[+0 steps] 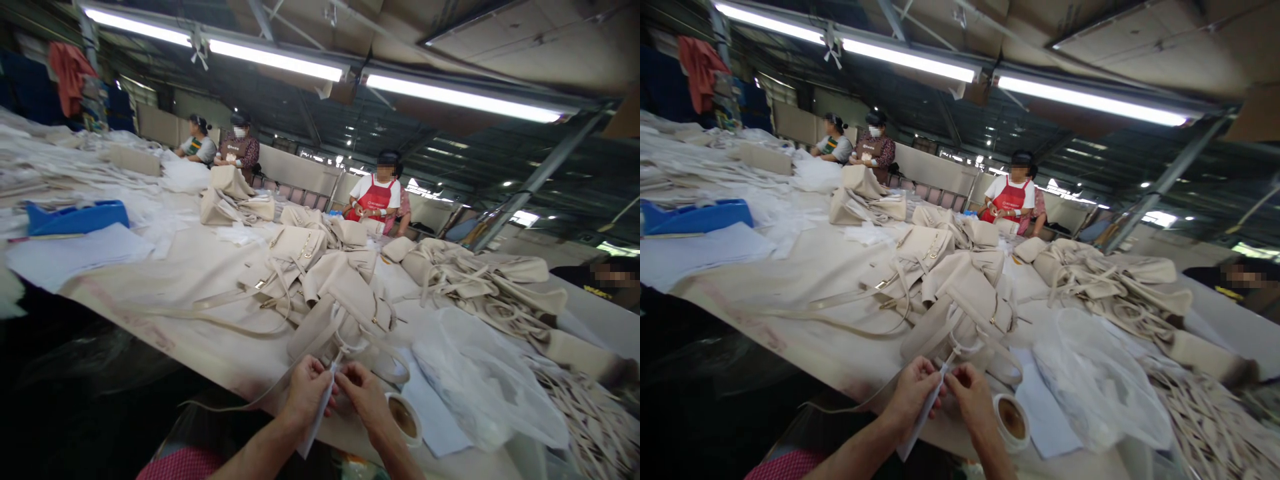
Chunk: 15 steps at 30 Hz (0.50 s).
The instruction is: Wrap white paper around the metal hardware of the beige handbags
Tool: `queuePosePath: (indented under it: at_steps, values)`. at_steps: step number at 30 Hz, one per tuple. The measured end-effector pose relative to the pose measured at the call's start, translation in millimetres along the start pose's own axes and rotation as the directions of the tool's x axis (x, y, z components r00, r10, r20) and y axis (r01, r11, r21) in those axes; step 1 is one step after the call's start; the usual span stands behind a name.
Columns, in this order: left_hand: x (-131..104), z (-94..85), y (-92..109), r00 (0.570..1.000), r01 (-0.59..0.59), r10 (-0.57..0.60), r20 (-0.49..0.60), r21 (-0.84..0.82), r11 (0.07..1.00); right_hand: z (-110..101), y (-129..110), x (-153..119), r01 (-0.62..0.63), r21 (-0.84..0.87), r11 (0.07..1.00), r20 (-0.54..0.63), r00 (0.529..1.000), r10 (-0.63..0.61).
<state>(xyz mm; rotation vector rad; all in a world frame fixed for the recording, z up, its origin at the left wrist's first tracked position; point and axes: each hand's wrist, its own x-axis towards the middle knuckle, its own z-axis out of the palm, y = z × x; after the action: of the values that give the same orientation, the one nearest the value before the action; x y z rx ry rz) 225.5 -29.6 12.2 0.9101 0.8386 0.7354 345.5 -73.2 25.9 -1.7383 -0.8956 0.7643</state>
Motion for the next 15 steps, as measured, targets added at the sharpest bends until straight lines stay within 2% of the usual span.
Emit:
queuePosePath:
  at_steps: [1,3,6,9,11,15]
  values:
    - [1.4,0.3,-1.9,1.0,-0.012,0.012,-0.009,0.013,1.0,1.6,-1.0,-1.0,0.008,0.037,0.999,0.016,1.0,-0.009]
    - [3.6,1.2,-6.0,0.999,-0.035,0.035,-0.014,0.03,0.999,4.6,-5.6,-3.9,-0.068,0.2,0.977,0.101,0.994,0.049]
    - [4.4,1.8,-10.5,0.998,-0.057,0.057,0.008,-0.001,0.998,7.0,-12.5,-6.3,-0.262,0.472,0.842,0.241,0.957,0.163]
    - [3.2,0.4,-10.7,0.995,-0.068,0.072,0.063,-0.076,0.995,6.5,-11.8,-3.7,-0.371,0.585,0.721,0.356,0.916,0.183]
    - [2.3,-1.6,-8.6,0.99,-0.051,0.067,0.126,-0.127,0.991,6.2,-8.1,-1.0,-0.38,0.596,0.708,0.401,0.904,0.148]
    - [0.8,-8.3,-0.8,0.98,0.078,-0.037,0.195,-0.208,0.975,6.3,-2.1,2.2,-0.294,0.566,0.77,0.381,0.922,0.071]
